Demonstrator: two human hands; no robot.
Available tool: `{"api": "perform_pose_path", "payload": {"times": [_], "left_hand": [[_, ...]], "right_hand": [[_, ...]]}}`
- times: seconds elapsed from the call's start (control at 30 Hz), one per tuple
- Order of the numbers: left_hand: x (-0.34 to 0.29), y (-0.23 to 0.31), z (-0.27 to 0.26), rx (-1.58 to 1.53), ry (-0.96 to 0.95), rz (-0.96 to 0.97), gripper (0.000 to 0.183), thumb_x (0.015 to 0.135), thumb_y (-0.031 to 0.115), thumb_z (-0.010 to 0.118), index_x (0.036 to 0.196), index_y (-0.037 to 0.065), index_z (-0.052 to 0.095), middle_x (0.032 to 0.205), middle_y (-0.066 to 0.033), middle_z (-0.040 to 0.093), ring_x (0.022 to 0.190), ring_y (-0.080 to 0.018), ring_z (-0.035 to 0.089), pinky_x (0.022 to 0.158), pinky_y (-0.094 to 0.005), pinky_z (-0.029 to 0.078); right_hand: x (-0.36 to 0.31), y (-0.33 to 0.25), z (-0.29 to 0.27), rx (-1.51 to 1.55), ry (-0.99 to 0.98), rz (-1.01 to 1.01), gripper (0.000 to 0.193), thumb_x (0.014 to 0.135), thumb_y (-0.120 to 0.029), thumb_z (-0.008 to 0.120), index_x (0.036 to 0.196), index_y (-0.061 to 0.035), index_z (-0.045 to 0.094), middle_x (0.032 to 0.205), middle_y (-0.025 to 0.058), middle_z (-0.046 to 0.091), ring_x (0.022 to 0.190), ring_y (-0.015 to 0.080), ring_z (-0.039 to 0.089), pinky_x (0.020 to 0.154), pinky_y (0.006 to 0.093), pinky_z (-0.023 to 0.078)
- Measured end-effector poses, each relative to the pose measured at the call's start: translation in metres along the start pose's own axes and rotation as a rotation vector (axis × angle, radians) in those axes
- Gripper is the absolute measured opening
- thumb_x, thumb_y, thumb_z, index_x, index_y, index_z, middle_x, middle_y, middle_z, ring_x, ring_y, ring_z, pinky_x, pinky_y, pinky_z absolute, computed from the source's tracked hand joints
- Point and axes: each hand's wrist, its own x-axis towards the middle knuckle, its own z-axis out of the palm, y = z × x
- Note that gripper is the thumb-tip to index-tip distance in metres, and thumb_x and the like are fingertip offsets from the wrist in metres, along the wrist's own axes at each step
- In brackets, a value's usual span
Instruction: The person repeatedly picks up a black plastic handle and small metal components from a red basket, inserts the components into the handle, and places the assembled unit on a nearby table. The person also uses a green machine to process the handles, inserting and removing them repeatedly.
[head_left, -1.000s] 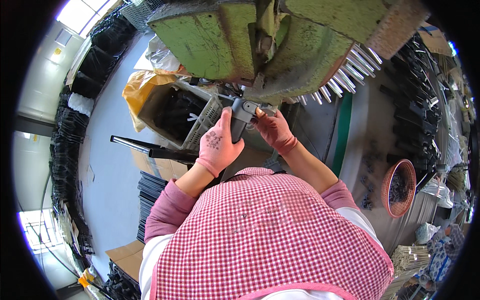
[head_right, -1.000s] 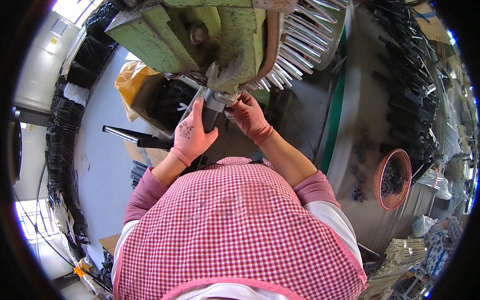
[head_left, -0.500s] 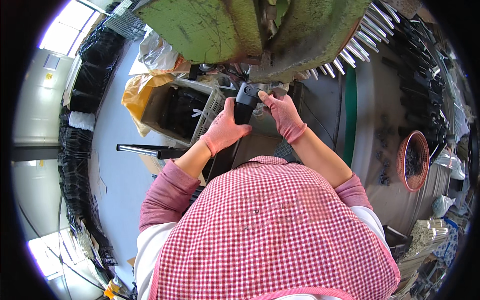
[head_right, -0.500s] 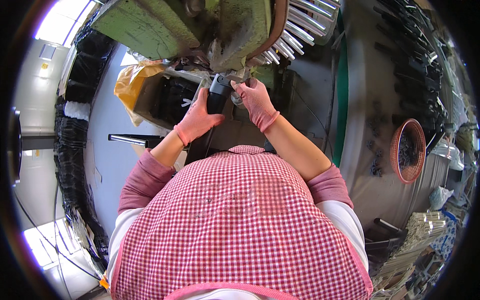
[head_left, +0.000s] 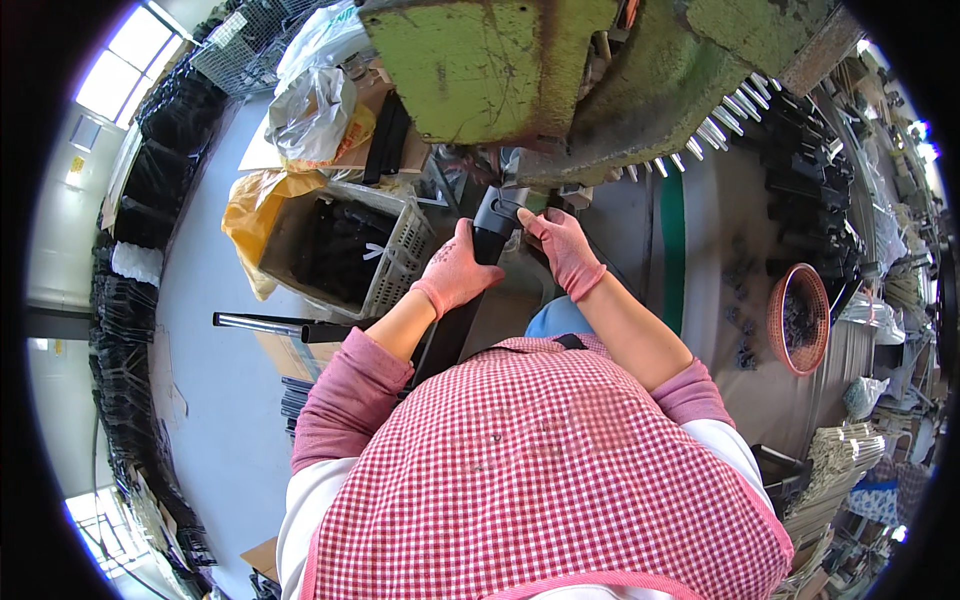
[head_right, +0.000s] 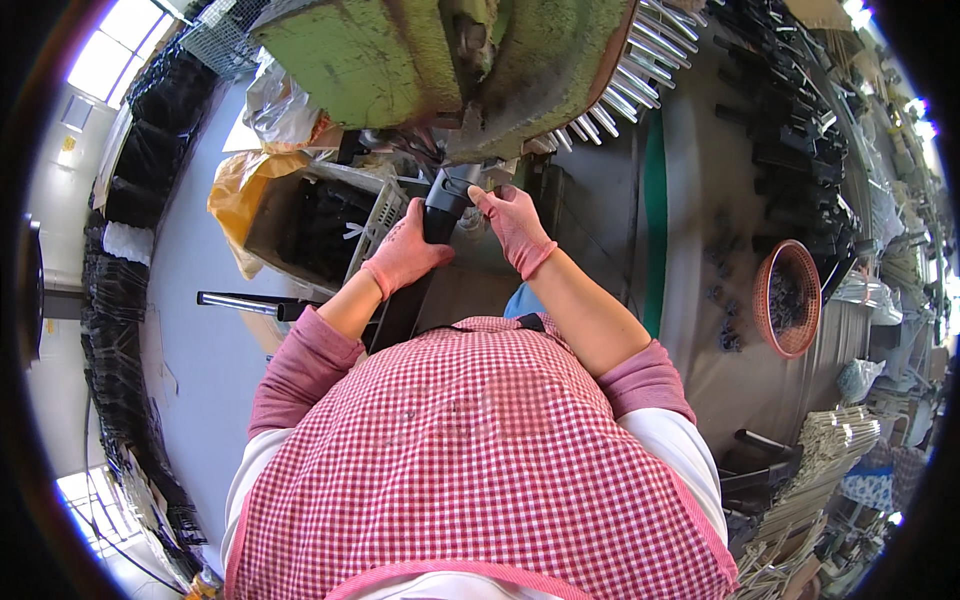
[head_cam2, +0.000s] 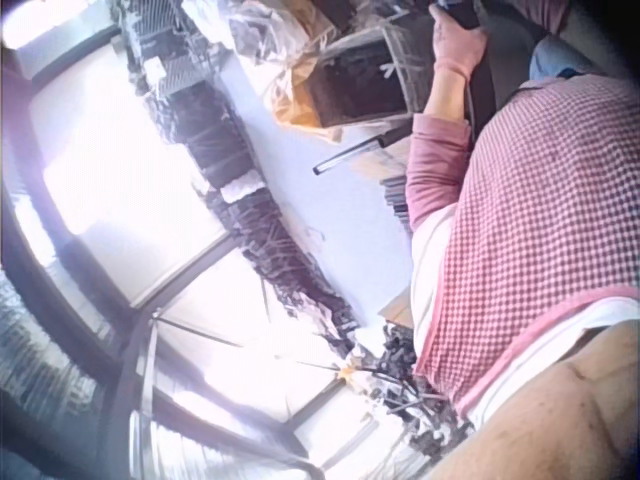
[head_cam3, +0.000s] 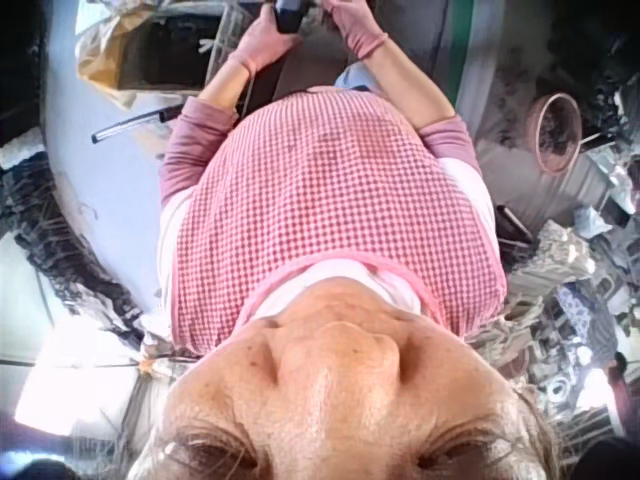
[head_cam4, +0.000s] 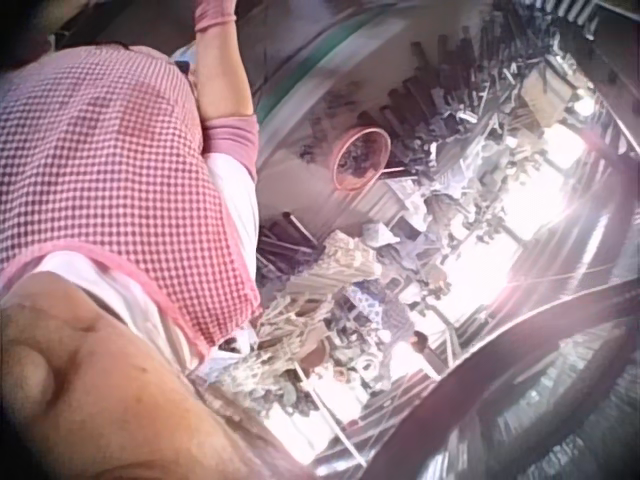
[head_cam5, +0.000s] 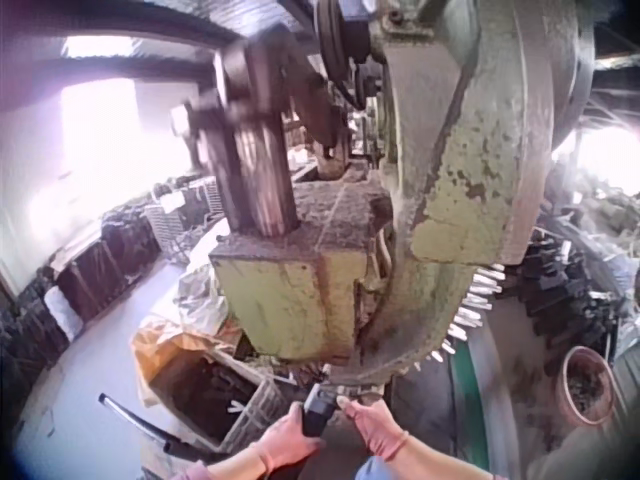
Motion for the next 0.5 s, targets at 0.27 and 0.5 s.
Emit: {"api": "perform_pose_path", "payload": {"times": [0.27, 0.5], "left_hand": [[-0.003, -0.006, 0.006, -0.002, 0.055, -0.018, 0.082, 0.071, 0.025, 0.078, 0.133, -0.006, 0.034, 0.111, -0.0284, 0.061, 0.107, -0.0396, 0.061, 0.091, -0.0415, 0.049], [-0.018, 0.035, -0.03, 0.03, 0.026, 0.139, 0.082, 0.072, 0.019, 0.078, 0.136, -0.006, 0.032, 0.105, -0.0282, 0.063, 0.103, -0.041, 0.063, 0.089, -0.0441, 0.05]], "right_hand": [[0.005, 0.012, -0.017, 0.007, -0.101, 0.013, 0.028, 0.085, -0.026, 0.079, 0.085, -0.004, 0.062, 0.078, -0.0026, 0.057, 0.071, 0.0074, 0.052, 0.062, 0.0241, 0.04], [-0.025, -0.033, 0.023, -0.009, -0.092, -0.11, 0.026, 0.092, -0.018, 0.071, 0.108, 0.0002, 0.063, 0.095, 0.0017, 0.065, 0.086, 0.0116, 0.062, 0.079, 0.0296, 0.053]]}}
